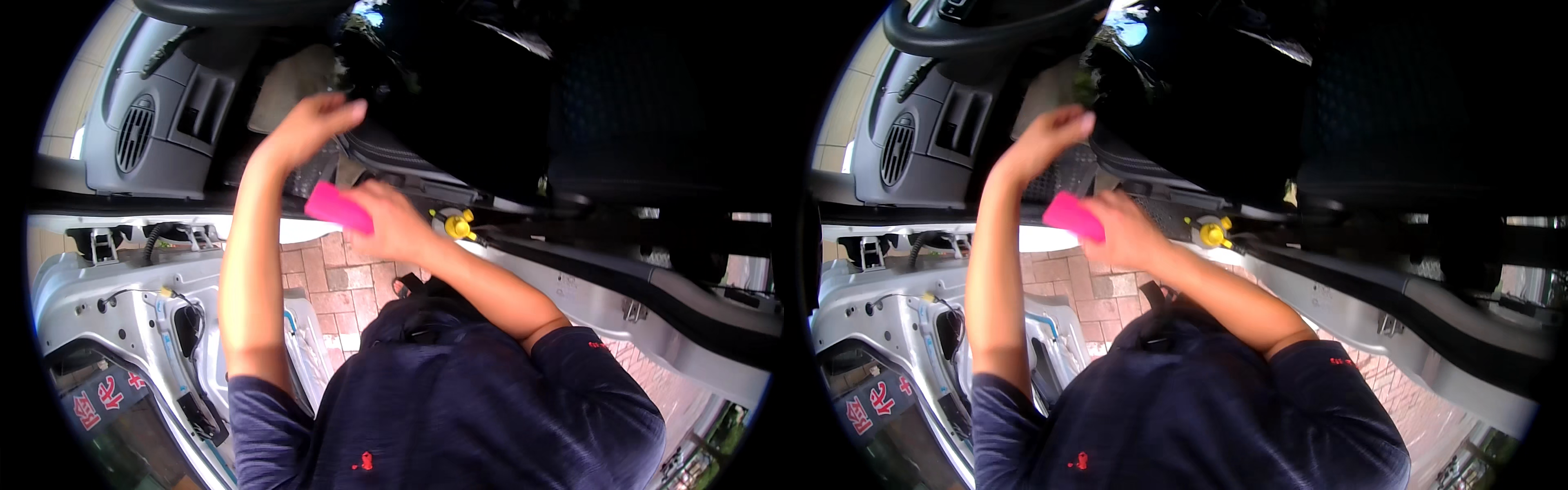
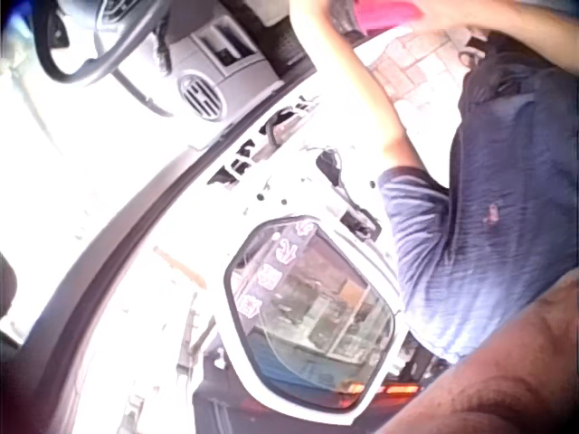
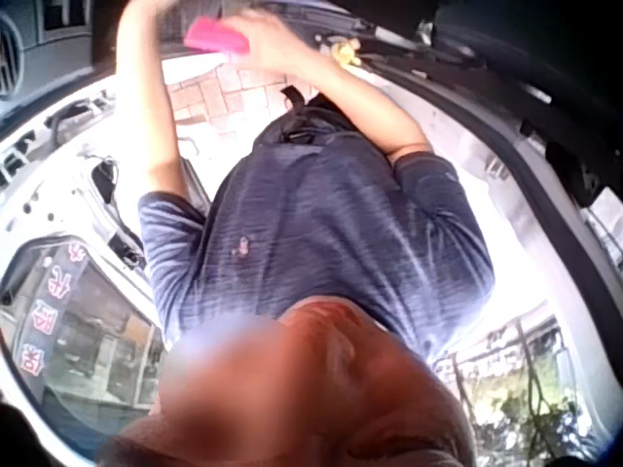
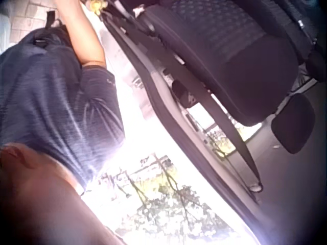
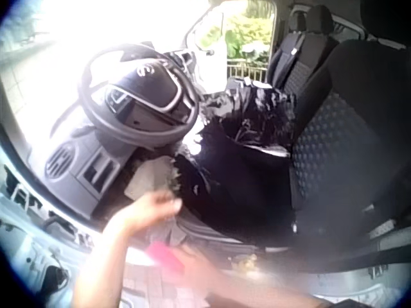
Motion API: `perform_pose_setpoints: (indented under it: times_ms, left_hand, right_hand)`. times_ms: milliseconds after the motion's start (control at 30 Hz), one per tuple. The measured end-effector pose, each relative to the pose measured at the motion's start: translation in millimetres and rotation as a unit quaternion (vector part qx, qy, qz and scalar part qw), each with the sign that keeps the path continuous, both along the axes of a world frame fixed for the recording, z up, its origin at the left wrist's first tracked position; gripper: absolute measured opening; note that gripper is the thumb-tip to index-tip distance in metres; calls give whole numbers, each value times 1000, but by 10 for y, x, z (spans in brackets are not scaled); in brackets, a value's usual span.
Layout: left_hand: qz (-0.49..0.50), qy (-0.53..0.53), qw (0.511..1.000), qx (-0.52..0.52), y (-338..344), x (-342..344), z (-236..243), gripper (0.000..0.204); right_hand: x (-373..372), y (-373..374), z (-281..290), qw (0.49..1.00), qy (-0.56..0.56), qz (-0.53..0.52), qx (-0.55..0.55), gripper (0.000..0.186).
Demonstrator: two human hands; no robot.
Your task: The person applies a black tint film to a car window, smoothing it with a squeegee and trimming the edges with a knife. They then move to a white van, spray the window with liquid, and wipe it with a pink cloth.
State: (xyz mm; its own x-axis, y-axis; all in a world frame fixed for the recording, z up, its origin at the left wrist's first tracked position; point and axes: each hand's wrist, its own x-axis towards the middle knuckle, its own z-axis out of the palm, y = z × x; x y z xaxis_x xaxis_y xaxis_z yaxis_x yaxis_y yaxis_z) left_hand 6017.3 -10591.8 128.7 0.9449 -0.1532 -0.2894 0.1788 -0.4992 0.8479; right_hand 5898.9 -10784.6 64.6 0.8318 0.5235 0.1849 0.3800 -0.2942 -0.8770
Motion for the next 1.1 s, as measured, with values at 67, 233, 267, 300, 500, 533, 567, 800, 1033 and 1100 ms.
perform_pose_setpoints:
  times_ms: [67, 233, 267, 300, 500, 533, 567, 800, 1033, 1100]
  left_hand:
    - [-21, 182, 983, -28, 39, -809, 4, 78]
    - [119, 274, 901, -315, 116, -2609, -1137, 55]
    - [164, 278, 879, -350, 142, -2869, -1309, 52]
    - [180, 270, 879, -350, 169, -3120, -1460, 49]
    - [348, 211, 847, -342, 454, -4708, -2116, 32]
    - [375, 223, 829, -349, 388, -5000, -2143, 36]
    - [417, 226, 814, -335, 370, -5235, -2102, 34]
    - [702, 212, 606, -309, -239, -6398, -1628, 43]
    - [790, 109, 556, -235, -793, -7176, -1736, 46]
    - [785, 126, 564, -224, -809, -7306, -1752, 45]
  right_hand:
    - [-466, -143, -125, 999, -7, 41, 33, 63]
    - [-981, -256, -569, 991, 40, 124, 3, 68]
    - [-980, -279, -621, 979, 91, 182, 17, 66]
    - [-967, -308, -692, 958, 140, 247, 32, 64]
    - [-831, -1854, -2697, 917, 72, -102, -380, 35]
    - [-789, -2192, -3031, 924, 45, -119, -361, 41]
    - [-725, -2414, -3482, 915, -2, -168, -366, 44]
    - [-414, -2605, -4599, 860, 422, -145, -246, 54]
    - [-435, -926, -2787, 888, 411, 128, -158, 16]
    - [-605, -270, -1807, 861, 428, 222, -163, 23]
